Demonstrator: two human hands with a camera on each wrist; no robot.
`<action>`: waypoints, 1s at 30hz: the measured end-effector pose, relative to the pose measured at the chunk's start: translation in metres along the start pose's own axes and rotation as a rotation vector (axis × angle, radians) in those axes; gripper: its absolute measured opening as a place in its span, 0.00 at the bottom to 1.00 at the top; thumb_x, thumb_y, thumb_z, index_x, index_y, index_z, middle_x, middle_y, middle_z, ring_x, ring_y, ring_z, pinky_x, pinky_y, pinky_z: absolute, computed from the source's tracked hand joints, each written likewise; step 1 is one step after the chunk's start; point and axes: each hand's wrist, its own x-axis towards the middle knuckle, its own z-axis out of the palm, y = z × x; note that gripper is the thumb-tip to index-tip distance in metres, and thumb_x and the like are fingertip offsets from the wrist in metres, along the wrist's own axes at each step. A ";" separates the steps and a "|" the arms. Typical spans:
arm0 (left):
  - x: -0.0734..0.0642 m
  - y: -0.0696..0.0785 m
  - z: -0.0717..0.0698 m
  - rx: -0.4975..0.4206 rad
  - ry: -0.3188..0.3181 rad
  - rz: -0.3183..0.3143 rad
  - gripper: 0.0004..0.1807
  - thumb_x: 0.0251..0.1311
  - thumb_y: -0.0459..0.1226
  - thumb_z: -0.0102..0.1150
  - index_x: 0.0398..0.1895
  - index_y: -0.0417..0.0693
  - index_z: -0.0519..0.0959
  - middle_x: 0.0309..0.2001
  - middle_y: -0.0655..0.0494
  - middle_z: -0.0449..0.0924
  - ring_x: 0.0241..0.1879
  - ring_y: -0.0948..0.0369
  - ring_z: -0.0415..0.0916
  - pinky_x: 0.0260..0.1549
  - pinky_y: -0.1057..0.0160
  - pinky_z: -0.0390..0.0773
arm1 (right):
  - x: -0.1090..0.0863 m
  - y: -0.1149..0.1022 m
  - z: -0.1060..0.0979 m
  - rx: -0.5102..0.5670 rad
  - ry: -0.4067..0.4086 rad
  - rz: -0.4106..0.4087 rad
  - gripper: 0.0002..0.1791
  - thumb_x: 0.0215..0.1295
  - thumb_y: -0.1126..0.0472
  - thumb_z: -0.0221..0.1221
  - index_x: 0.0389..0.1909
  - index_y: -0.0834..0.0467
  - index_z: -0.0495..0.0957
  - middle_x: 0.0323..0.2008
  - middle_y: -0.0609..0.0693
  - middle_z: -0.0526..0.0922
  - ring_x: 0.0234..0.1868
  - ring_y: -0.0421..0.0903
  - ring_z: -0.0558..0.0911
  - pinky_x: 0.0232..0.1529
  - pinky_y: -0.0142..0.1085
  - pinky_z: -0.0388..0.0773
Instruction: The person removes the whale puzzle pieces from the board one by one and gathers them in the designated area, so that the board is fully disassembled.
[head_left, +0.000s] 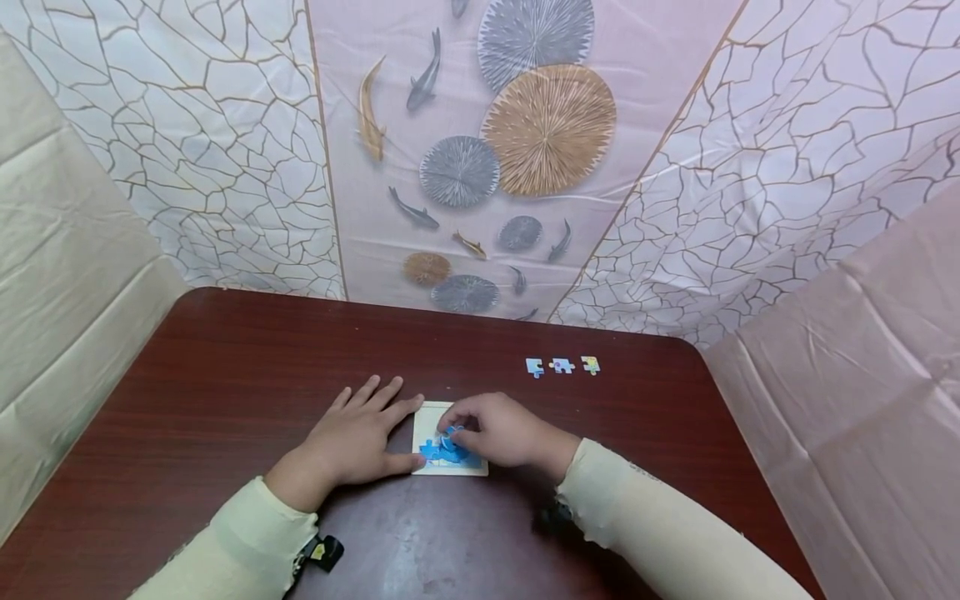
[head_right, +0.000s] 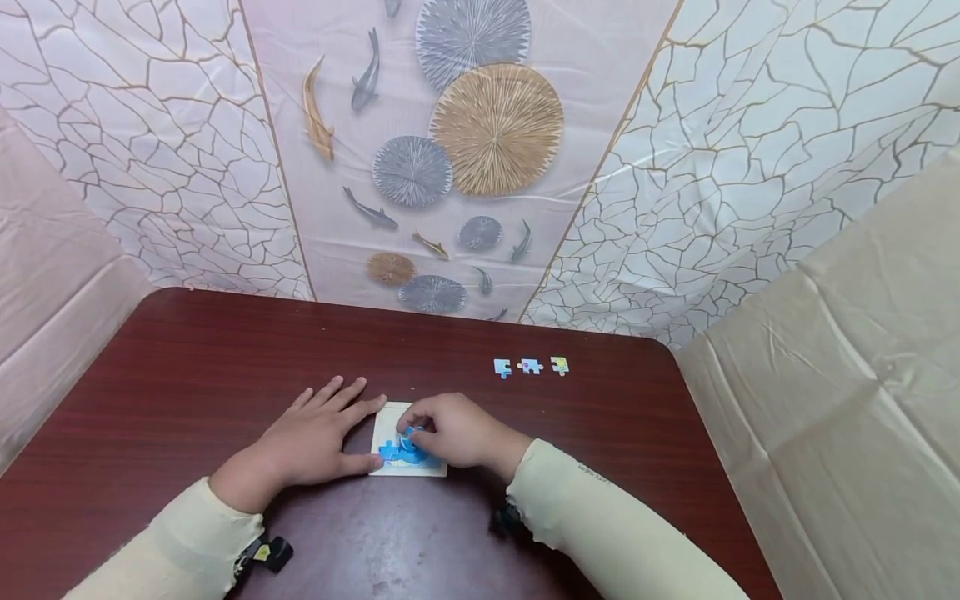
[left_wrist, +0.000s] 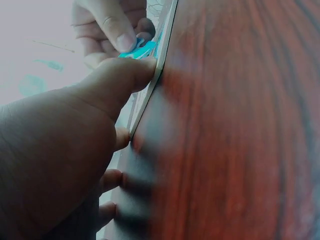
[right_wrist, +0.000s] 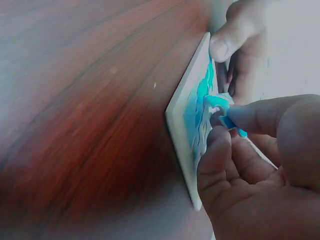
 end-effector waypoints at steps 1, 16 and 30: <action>0.000 0.000 0.000 0.001 0.001 -0.001 0.51 0.69 0.74 0.64 0.90 0.69 0.64 0.93 0.48 0.53 0.92 0.36 0.45 0.85 0.23 0.48 | -0.003 0.002 -0.001 0.003 0.012 0.011 0.11 0.82 0.59 0.66 0.57 0.46 0.93 0.49 0.37 0.93 0.44 0.34 0.84 0.50 0.35 0.84; 0.000 0.000 0.002 0.005 0.002 -0.001 0.54 0.65 0.75 0.67 0.91 0.69 0.64 0.93 0.48 0.53 0.92 0.35 0.46 0.85 0.23 0.49 | -0.036 0.058 -0.027 0.221 0.141 0.276 0.09 0.81 0.59 0.68 0.55 0.50 0.91 0.39 0.45 0.89 0.35 0.44 0.88 0.38 0.38 0.88; 0.000 0.000 0.002 0.001 0.014 0.009 0.56 0.63 0.75 0.68 0.91 0.69 0.64 0.93 0.47 0.53 0.92 0.36 0.46 0.85 0.23 0.49 | -0.060 0.091 -0.049 0.321 0.242 0.375 0.08 0.77 0.63 0.69 0.52 0.59 0.89 0.40 0.53 0.91 0.36 0.47 0.91 0.42 0.41 0.93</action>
